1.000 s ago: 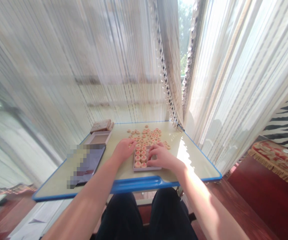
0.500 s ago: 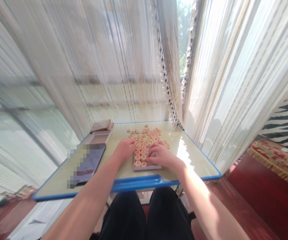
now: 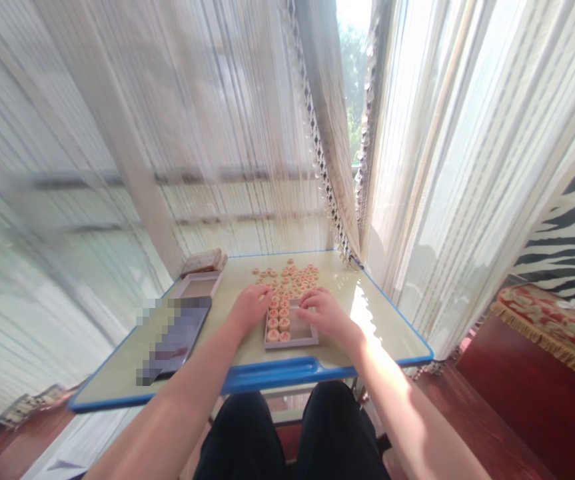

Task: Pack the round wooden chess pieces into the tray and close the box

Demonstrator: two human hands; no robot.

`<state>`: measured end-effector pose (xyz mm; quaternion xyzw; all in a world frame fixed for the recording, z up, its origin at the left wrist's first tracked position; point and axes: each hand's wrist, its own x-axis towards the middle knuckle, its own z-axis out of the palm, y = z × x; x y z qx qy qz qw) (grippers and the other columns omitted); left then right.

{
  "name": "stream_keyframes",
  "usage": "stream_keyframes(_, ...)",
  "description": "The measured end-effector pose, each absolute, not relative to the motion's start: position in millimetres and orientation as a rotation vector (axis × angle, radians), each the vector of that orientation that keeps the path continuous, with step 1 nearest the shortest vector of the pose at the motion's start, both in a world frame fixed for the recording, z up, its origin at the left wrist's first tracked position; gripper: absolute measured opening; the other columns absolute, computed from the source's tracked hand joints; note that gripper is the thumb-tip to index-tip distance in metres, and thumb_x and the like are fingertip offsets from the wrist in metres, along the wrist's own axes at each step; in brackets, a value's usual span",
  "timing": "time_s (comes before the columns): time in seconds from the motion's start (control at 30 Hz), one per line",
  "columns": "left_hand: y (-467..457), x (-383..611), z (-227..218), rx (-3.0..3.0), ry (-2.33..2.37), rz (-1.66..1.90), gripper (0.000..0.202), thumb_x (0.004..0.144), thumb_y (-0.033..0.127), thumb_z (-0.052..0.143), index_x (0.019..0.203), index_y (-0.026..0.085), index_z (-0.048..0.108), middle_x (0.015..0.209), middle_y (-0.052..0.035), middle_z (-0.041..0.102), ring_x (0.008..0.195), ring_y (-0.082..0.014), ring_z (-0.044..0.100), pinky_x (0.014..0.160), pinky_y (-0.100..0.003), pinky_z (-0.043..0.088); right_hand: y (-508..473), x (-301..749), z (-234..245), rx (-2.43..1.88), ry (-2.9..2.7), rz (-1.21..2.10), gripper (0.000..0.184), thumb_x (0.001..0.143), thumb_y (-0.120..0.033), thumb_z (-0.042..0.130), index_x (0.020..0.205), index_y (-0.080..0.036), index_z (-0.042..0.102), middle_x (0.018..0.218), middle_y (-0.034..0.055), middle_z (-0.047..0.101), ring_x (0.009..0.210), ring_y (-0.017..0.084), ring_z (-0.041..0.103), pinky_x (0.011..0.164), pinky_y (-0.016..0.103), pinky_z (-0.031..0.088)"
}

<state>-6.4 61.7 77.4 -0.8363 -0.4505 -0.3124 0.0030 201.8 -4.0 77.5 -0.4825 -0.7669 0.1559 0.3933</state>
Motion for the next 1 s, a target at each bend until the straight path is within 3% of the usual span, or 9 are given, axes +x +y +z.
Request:
stream_keyframes(0.3, 99, 18, 100, -2.709, -1.538, -1.135, 0.024, 0.083, 0.026, 0.046, 0.085, 0.018, 0.069, 0.085, -0.0041, 0.070, 0.082, -0.0169, 0.062, 0.078, -0.028, 0.045, 15, 212, 93, -1.274, -1.980, 0.347, 0.019, 0.080, -0.029, 0.054, 0.090, -0.021, 0.068, 0.100, 0.0062, 0.062, 0.095, 0.019, 0.057, 0.086, 0.034, 0.043)
stream_keyframes(0.57, 150, 75, 116, -2.878, -1.352, -1.188, 0.022, 0.080, 0.023, 0.049, 0.086, 0.018, 0.069, 0.085, -0.0028, 0.071, 0.081, -0.0158, 0.063, 0.077, -0.027, 0.049, 76, 250, 93, -1.435, -1.857, 0.089, 0.021, 0.079, -0.027, 0.052, 0.093, -0.020, 0.067, 0.090, 0.0050, 0.066, 0.086, 0.019, 0.058, 0.078, 0.033, 0.045)
stream_keyframes(0.73, 174, 82, 99, -2.989, -1.084, -1.021, 0.027, 0.079, 0.014, 0.047, 0.091, 0.020, 0.070, 0.092, -0.0024, 0.070, 0.090, -0.0161, 0.061, 0.091, -0.031, 0.045, 91, 266, 73, -1.428, -1.935, 0.162, 0.035, 0.087, -0.035, 0.044, 0.115, -0.024, 0.061, 0.096, 0.0045, 0.065, 0.090, 0.019, 0.057, 0.083, 0.034, 0.043)
stream_keyframes(0.83, 179, 81, 89, -3.004, -1.027, -0.926, 0.027, 0.081, 0.015, 0.048, 0.094, 0.018, 0.071, 0.099, -0.0058, 0.068, 0.096, -0.0178, 0.059, 0.095, -0.033, 0.042, 91, 263, 74, -1.448, -2.103, 0.151, 0.034, 0.090, -0.037, 0.041, 0.111, -0.025, 0.065, 0.108, 0.0051, 0.064, 0.101, 0.021, 0.053, 0.092, 0.037, 0.037)
stream_keyframes(1.0, 175, 86, 83, -3.082, -0.931, -0.658, 0.026, 0.085, 0.026, 0.049, 0.098, 0.024, 0.071, 0.104, -0.0048, 0.066, 0.100, -0.0184, 0.057, 0.096, -0.032, 0.041, 91, 259, 75, -1.529, -2.211, 0.060, 0.032, 0.089, -0.036, 0.042, 0.106, -0.024, 0.067, 0.109, 0.0050, 0.064, 0.099, 0.021, 0.052, 0.093, 0.037, 0.035)
